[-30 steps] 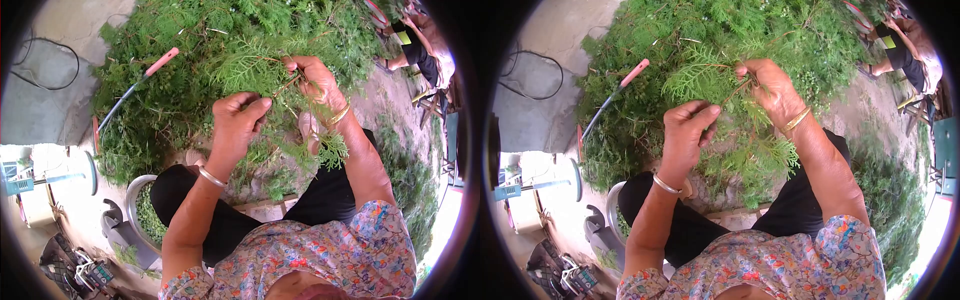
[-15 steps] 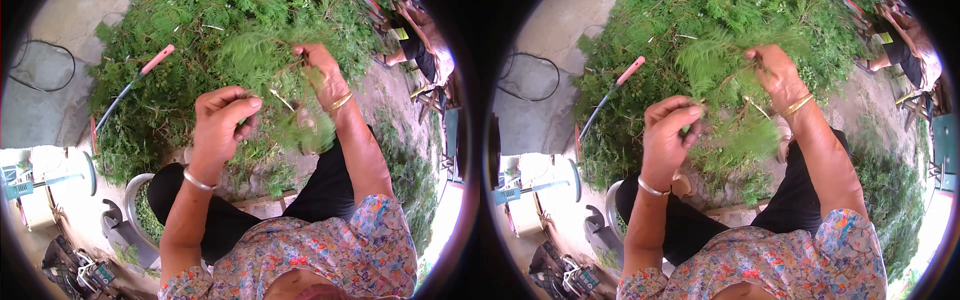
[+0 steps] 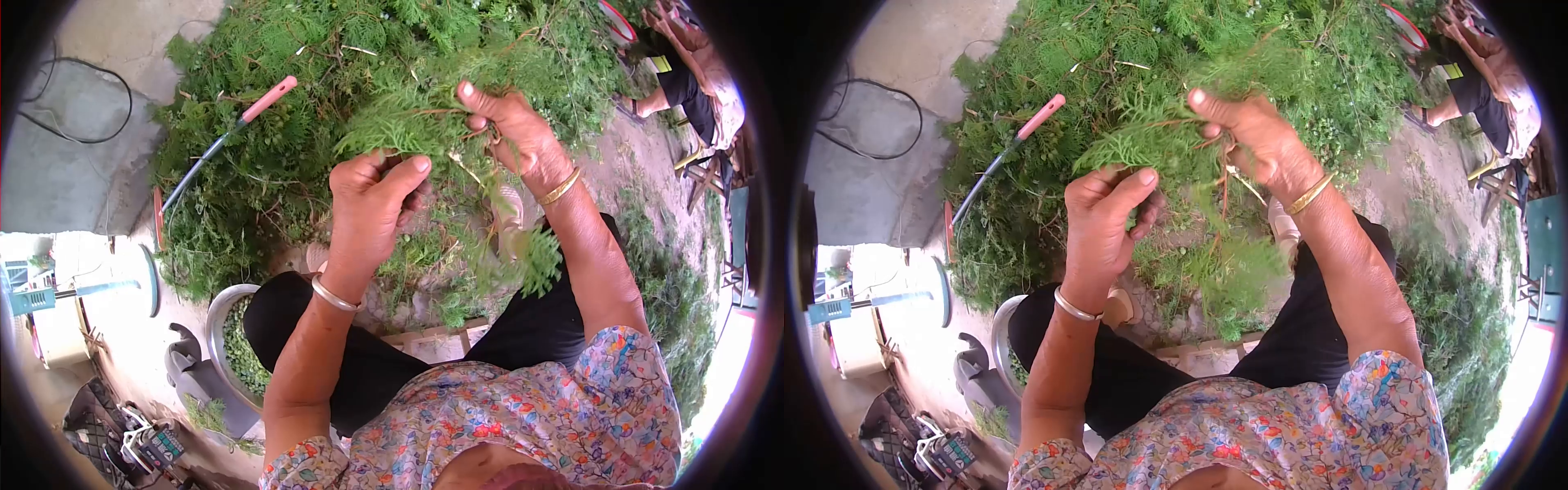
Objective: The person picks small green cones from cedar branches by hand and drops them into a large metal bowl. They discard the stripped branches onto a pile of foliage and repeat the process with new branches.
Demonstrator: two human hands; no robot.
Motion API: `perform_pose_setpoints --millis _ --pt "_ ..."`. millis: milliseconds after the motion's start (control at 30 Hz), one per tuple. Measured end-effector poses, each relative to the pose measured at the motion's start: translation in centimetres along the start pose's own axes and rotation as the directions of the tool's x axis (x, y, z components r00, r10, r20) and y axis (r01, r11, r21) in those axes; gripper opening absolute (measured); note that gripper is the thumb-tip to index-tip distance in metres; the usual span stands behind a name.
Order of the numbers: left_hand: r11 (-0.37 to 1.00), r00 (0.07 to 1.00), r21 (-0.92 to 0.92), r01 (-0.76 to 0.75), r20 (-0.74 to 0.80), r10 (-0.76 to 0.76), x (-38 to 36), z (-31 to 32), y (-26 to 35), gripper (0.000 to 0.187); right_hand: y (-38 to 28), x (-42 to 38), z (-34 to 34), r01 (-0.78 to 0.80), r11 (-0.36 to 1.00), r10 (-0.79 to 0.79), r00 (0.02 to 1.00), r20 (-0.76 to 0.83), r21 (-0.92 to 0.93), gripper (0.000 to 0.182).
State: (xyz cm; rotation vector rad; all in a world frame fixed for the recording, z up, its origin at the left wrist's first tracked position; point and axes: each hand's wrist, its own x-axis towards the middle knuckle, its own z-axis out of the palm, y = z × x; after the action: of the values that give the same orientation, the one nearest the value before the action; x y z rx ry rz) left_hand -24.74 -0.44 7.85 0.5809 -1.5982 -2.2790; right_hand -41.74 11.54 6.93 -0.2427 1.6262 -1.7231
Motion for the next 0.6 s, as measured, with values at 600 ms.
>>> perform_pose_setpoints --millis 600 --pt "0.627 0.931 0.707 -0.327 0.129 0.340 1.8 0.4 -0.9 0.014 0.1 -1.8 2.4 0.084 0.845 -0.038 0.995 0.097 -0.528 0.027"
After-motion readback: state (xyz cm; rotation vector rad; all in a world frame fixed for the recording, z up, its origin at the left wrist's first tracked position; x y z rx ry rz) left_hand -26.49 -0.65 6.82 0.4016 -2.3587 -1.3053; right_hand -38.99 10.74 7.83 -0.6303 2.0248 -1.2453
